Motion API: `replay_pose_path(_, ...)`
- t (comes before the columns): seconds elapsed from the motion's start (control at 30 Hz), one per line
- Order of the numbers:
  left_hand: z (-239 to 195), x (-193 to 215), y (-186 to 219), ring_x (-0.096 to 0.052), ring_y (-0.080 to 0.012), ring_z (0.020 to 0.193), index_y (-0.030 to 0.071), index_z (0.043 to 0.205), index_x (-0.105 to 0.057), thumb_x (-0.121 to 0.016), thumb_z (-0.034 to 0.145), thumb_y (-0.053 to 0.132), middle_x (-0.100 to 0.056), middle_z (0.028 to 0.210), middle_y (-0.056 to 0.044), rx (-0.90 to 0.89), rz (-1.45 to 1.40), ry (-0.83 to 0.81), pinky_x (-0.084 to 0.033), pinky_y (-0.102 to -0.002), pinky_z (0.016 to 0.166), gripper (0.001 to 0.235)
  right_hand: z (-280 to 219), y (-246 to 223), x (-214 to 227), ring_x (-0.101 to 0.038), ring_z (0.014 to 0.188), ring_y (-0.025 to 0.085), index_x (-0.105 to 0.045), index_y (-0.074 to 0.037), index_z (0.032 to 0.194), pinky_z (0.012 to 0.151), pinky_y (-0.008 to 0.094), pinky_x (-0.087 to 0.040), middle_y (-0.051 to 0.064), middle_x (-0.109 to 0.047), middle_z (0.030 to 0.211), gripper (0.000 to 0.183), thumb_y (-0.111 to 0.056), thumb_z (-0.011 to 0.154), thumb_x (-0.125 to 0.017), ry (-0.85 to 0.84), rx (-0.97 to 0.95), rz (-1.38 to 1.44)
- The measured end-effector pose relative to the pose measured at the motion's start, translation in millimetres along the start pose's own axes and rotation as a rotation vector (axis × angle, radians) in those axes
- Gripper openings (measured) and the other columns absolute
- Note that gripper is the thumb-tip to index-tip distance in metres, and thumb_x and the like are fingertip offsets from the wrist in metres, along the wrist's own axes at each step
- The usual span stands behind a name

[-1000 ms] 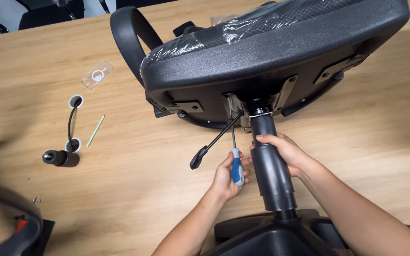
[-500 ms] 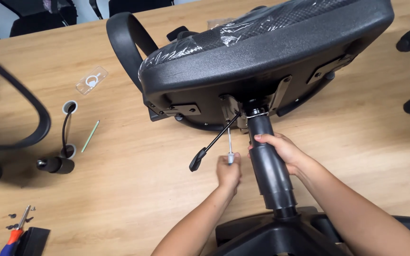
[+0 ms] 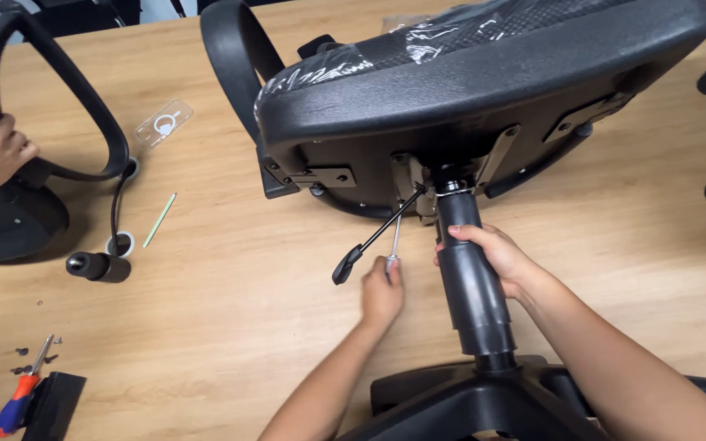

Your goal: The person assembles an office chair on a wooden table, using a screwdriver to drive screws that fasten the seat's mounting plate to the gas lift cylinder, then aligns and attaches the backrest and armrest assembly to the seat by hand. Loose screws, armrest parts, and a second chair base sit on the table around the work.

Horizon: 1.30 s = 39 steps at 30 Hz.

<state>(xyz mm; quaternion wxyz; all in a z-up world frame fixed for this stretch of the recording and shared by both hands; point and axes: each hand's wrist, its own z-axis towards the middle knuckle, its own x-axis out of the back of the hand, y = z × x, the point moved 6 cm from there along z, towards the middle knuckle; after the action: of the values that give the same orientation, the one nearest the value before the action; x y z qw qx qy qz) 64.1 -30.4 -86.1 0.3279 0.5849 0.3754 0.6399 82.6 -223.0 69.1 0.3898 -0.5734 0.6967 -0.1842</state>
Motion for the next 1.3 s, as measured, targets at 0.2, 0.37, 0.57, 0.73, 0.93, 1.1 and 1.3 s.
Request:
replay_pose_path(0.2, -9, -8, 21, -0.058, -0.0192, 0.050, 0.008, 0.091, -0.052, -0.071, 0.095, 0.024, -0.065, 0.073, -0.007, 0.601, -0.686, -0.155, -0.046, -0.035, 0.041, 0.026, 7, 6, 3, -0.073, 0.075, 0.026, -0.065, 0.005, 0.106, 0.061, 0.037, -0.062, 0.022, -0.074, 0.091, 0.043, -0.035, 0.088, -0.067, -0.035, -0.010, -0.017)
replay_pose_path(0.37, -23, 9, 36, -0.063, -0.0165, 0.053, 0.008, 0.088, -0.053, -0.068, 0.095, 0.030, -0.063, 0.073, -0.005, 0.615, -0.669, -0.242, -0.052, -0.035, 0.043, 0.027, 5, 3, 0, -0.074, 0.075, 0.026, -0.065, 0.004, 0.104, 0.061, 0.038, -0.063, 0.022, -0.074, 0.091, 0.042, -0.034, 0.086, -0.068, -0.008, -0.029, -0.018)
replay_pose_path(0.57, -11, 44, -29, -0.061, -0.0195, 0.063, 0.008, 0.081, -0.068, -0.078, 0.087, 0.028, -0.066, 0.069, -0.008, 0.383, -0.186, 0.056, -0.051, -0.037, 0.061, 0.023, 6, 2, 0, -0.072, 0.070, 0.025, -0.066, 0.004, 0.101, 0.059, 0.038, -0.062, 0.021, -0.073, 0.088, 0.038, -0.031, 0.086, -0.069, 0.015, 0.008, -0.020)
replay_pose_path(0.73, 8, 109, -43, -0.068, -0.0290, 0.071, 0.006, 0.088, -0.071, -0.078, 0.087, 0.041, -0.071, 0.076, -0.015, 0.512, 0.141, -0.006, -0.055, -0.043, 0.071, 0.035, 7, -3, 0, -0.071, 0.066, 0.026, -0.065, 0.004, 0.101, 0.057, 0.039, -0.062, 0.021, -0.072, 0.086, 0.036, -0.027, 0.086, -0.070, 0.066, 0.037, -0.075)
replay_pose_path(0.93, 13, 162, -81, -0.075, -0.0346, 0.091, 0.007, 0.092, -0.075, -0.076, 0.085, 0.046, -0.076, 0.095, -0.017, 0.652, 0.412, -0.112, -0.059, -0.045, 0.083, 0.039, 6, -6, -12, -0.075, 0.079, 0.028, -0.062, 0.004, 0.106, 0.067, 0.043, -0.065, 0.019, -0.074, 0.093, 0.037, -0.026, 0.085, -0.068, 0.029, 0.039, -0.041)
replay_pose_path(1.1, 32, 176, -58, -0.072, -0.0317, 0.104, 0.010, 0.111, -0.070, -0.076, 0.083, 0.052, -0.072, 0.111, -0.015, 0.670, 0.608, -0.298, -0.059, -0.044, 0.089, 0.051, -4, -36, -1, -0.074, 0.088, 0.025, -0.060, -0.006, 0.123, 0.074, 0.036, -0.059, 0.014, -0.073, 0.099, 0.044, -0.037, 0.095, -0.068, 0.465, 0.347, -0.800)
replay_pose_path(1.3, 110, 189, -47, -0.067, -0.0349, 0.112, 0.006, 0.119, -0.063, -0.067, 0.094, 0.045, -0.068, 0.121, -0.017, 0.494, 0.594, -0.154, -0.056, -0.048, 0.093, 0.048, -64, -96, -90, -0.072, 0.099, 0.029, -0.068, -0.010, 0.110, 0.079, 0.042, -0.058, 0.010, -0.071, 0.105, 0.033, -0.033, 0.090, -0.079, 0.685, 1.044, -1.628)
